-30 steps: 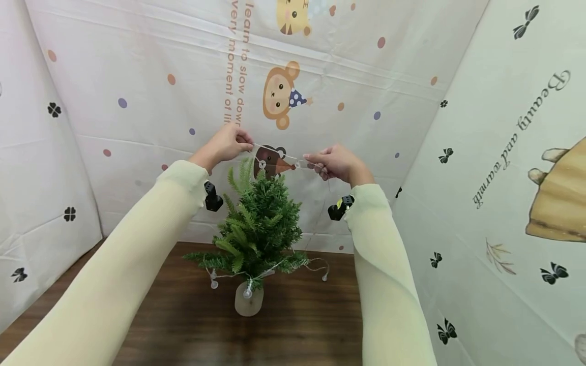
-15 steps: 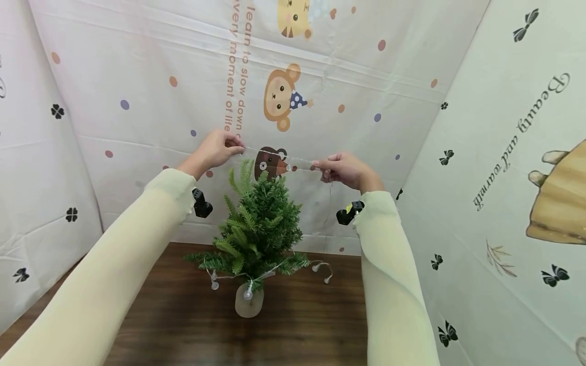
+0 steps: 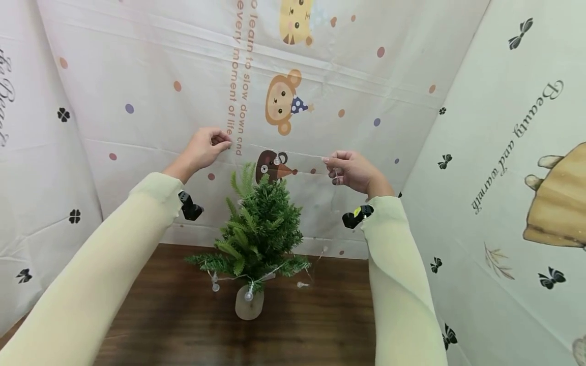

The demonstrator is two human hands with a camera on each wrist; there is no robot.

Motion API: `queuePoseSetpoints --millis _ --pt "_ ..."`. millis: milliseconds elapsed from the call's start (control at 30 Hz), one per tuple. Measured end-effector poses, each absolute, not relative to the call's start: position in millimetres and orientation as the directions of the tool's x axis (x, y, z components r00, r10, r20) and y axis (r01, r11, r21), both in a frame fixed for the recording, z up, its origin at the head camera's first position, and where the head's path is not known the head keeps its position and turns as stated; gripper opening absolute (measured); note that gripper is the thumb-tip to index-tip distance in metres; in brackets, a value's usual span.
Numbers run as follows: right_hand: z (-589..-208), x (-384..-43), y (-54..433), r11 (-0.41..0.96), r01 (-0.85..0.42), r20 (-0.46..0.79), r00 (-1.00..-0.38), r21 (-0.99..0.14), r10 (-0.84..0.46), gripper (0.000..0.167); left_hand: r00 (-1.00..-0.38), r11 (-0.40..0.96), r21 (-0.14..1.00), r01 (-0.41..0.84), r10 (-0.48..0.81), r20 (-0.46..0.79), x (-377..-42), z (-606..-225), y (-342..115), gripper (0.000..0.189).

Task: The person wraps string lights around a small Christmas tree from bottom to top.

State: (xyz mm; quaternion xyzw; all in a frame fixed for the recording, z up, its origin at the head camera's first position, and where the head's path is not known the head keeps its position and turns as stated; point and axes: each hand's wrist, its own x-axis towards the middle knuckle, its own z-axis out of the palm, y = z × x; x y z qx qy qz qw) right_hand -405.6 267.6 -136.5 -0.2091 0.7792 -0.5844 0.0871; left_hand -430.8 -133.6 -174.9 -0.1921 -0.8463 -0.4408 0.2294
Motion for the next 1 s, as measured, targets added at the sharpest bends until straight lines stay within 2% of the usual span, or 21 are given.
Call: queuePoseSetpoints --millis 167,267,367,467,633,867,1000 --pt "-134.9 -397.4 274.1 0.187 -0.184 0.054 -0.837 -0.965 -0.545 0.022 -0.818 0.516 0.667 0.537 0.126 0.561 -426.4 -179.1 -141.3 0.023" --pt "-133.5 -393.9 275.4 0.188 -0.208 0.056 -0.799 -0.960 -0.599 0.028 -0.821 0.512 0.670 0.538 0.135 0.556 -424.2 -181.7 -144.2 0.024" --pt "-131.5 -390.7 276.2 0.213 -0.248 0.067 -0.786 -0.945 -0.615 0.034 -0.823 0.497 0.681 0.537 0.135 0.551 -421.3 -184.3 -146.7 0.025" --pt "-128.9 -387.2 277.9 0.246 -0.264 0.068 -0.798 -0.932 -0.599 0.035 -0.823 0.462 0.701 0.543 0.124 0.555 -418.1 -187.0 -149.6 0.025" --pt "-123.4 -378.3 285.4 0.290 -0.265 0.063 -0.829 -0.920 -0.556 0.021 -0.817 0.414 0.723 0.553 0.100 0.568 -414.2 -190.3 -154.9 0.025" --pt "-116.6 -361.8 289.4 0.390 -0.289 0.069 -0.870 -0.874 -0.489 0.027 -0.805 0.387 0.725 0.569 0.082 0.588 -413.4 -194.9 -163.7 0.023" --pt "-112.4 -355.4 288.2 0.332 -0.318 0.119 -0.856 -0.888 -0.504 0.036 -0.807 0.360 0.740 0.568 0.066 0.587 -411.0 -196.7 -168.8 0.023"
